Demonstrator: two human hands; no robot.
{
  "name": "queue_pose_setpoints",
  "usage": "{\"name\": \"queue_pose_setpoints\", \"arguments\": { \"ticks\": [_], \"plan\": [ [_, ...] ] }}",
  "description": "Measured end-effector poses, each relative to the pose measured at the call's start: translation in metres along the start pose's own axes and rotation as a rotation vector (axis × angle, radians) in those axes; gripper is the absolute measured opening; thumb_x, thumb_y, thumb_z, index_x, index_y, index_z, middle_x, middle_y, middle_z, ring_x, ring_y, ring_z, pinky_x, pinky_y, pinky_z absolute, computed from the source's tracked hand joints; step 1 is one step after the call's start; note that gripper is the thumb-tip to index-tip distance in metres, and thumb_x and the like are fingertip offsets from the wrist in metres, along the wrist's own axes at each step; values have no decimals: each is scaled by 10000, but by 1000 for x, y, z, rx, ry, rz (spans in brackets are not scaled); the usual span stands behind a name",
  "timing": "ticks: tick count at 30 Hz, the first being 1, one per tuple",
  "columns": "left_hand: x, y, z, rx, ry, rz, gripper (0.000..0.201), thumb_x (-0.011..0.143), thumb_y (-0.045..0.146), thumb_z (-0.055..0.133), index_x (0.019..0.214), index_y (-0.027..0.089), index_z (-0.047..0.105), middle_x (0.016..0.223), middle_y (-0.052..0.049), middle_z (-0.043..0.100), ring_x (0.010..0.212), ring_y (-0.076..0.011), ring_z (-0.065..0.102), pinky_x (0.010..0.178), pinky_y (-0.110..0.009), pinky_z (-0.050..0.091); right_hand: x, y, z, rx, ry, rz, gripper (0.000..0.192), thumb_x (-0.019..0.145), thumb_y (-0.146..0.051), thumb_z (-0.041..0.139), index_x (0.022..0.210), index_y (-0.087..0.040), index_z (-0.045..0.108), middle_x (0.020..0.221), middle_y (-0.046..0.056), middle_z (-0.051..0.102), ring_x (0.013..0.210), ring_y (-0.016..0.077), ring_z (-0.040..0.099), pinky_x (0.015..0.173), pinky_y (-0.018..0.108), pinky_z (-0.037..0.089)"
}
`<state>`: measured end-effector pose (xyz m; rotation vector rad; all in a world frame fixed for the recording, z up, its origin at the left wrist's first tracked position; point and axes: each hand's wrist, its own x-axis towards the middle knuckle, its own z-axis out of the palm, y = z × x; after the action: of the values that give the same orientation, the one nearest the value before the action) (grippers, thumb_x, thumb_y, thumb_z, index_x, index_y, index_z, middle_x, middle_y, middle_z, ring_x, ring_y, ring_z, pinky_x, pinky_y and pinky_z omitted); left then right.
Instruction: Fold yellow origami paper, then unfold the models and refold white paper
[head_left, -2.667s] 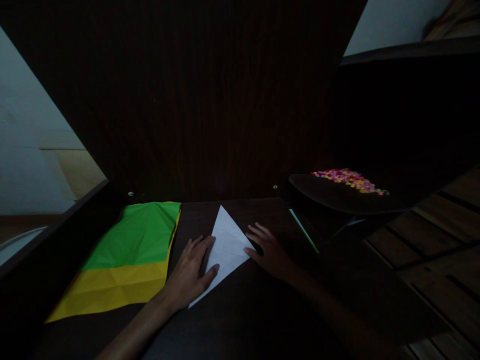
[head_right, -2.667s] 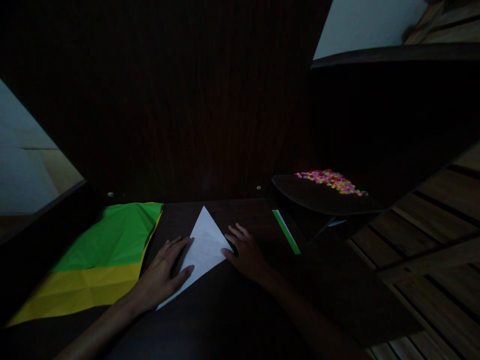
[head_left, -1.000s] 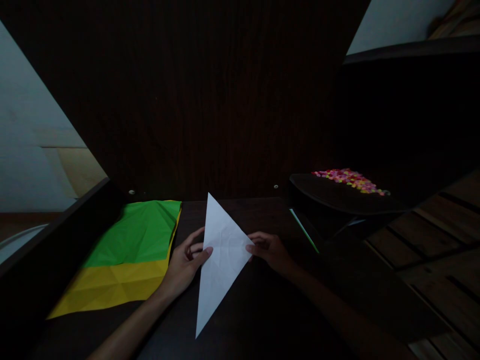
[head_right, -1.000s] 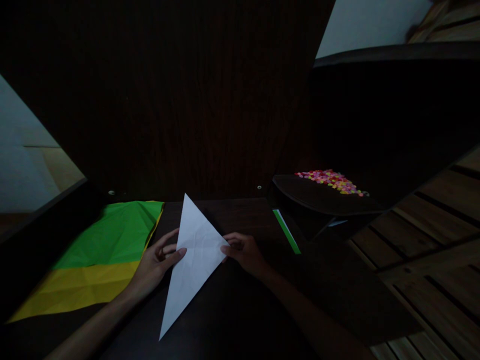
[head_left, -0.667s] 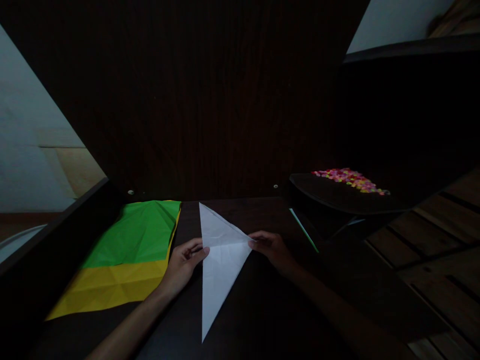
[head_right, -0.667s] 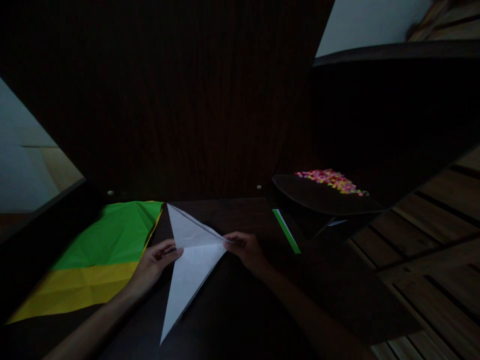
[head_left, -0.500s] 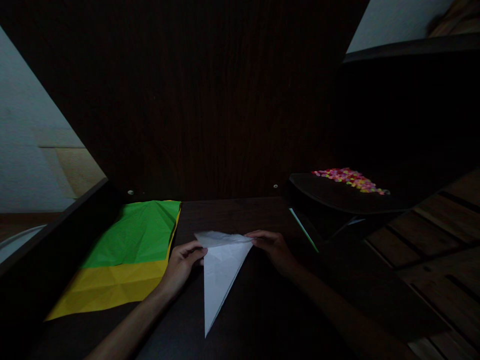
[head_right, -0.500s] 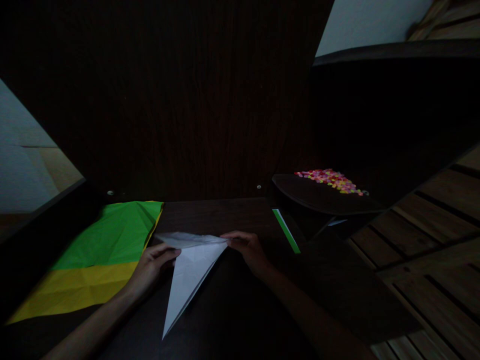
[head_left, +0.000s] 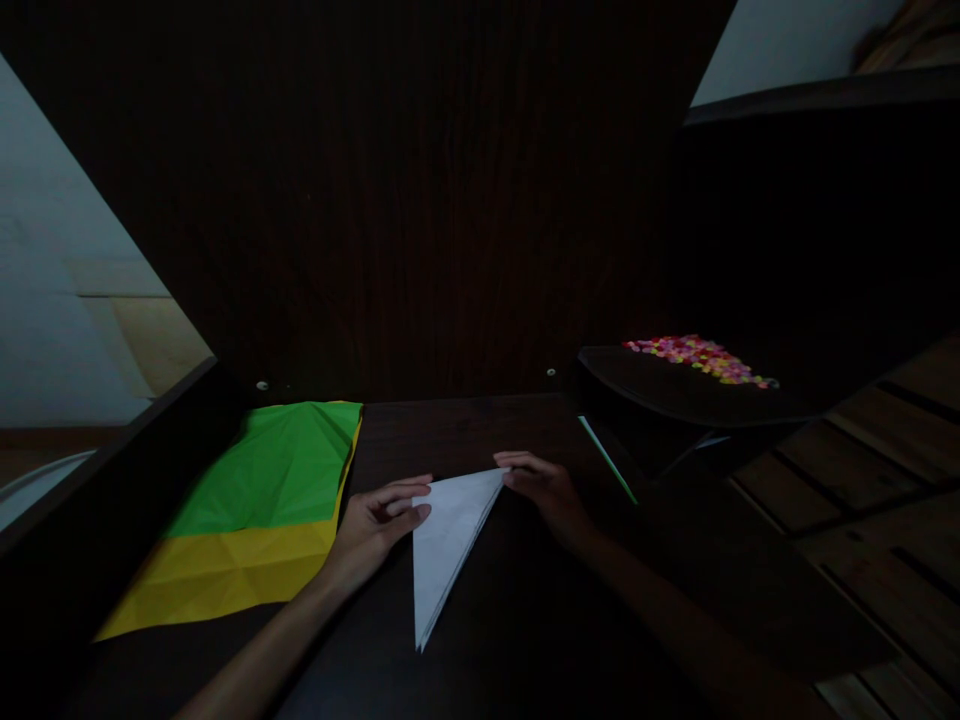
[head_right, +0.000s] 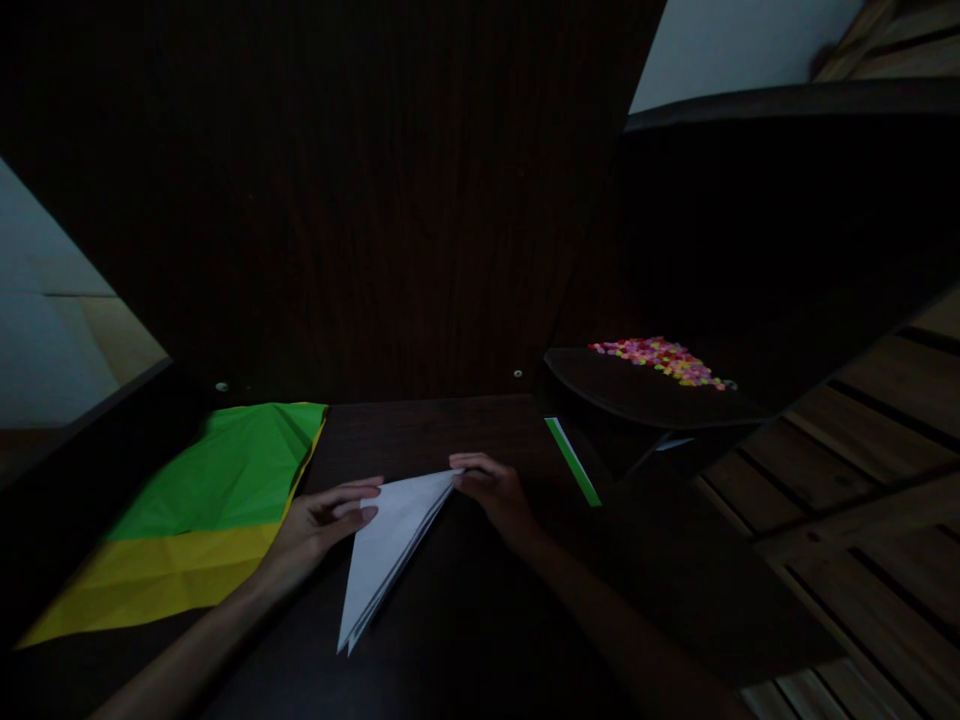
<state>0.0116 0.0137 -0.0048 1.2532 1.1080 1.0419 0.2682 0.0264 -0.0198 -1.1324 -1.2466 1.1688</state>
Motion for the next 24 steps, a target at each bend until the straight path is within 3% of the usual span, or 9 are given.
{"name": "queue_pose_setpoints", "arguments": {
  "ticks": [3, 6, 10, 15, 21, 24],
  "plan": [
    [1, -1, 0, -37, 39, 8, 325, 606, 368, 830, 857, 172, 762, 1235, -126, 672, 1033, -288, 672, 871, -384, 550, 1, 0, 4, 181, 12, 115, 504, 632, -364, 825, 1090, -232, 660, 1134, 74, 696, 960, 246, 671, 882, 419, 514],
    [1, -1, 1, -29, 81, 4, 298, 597, 356, 835, 811, 167, 751, 1045, -106, 745, 866, -253, 711, 758, -336, 570, -2, -1, 10, 335, -50, 212, 553, 642, -379, 822, 1126, -211, 615, 998, 62, 720, 809, 207, 694, 778, 382, 556],
    [-2, -1, 4, -18, 80, -25, 285, 619, 332, 827, 837, 166, 748, 760, -52, 757, 717, -211, 702, 649, -278, 548, -12, -2, 22, 339, -162, 249, 482, 667, -433, 808, 1039, -167, 658, 931, 85, 730, 760, 210, 697, 696, 355, 571],
    [-5, -1, 6, -68, 14, -51, 305, 654, 348, 815, 876, 155, 733, 752, -54, 754, 700, -204, 700, 645, -276, 546, -22, 2, 32, 212, -149, 299, 397, 592, -449, 848, 814, -145, 721, 815, 88, 740, 710, 243, 702, 630, 363, 575],
    [-7, 0, 9, -221, -50, -119, 529, 648, 345, 836, 1120, 194, 650, 779, 2, 708, 687, -176, 688, 601, -279, 570, -20, 2, 29, 155, -125, 269, 385, 620, -501, 809, 770, -155, 731, 753, 76, 732, 632, 213, 680, 556, 318, 548],
    [-9, 1, 10, -211, -101, -171, 510, 657, 358, 834, 1099, 171, 661, 733, -2, 703, 696, -182, 686, 627, -295, 579, -20, 0, 27, 100, -139, 248, 357, 648, -500, 789, 740, -161, 728, 703, 58, 718, 593, 192, 655, 537, 296, 517]
  ]
}}
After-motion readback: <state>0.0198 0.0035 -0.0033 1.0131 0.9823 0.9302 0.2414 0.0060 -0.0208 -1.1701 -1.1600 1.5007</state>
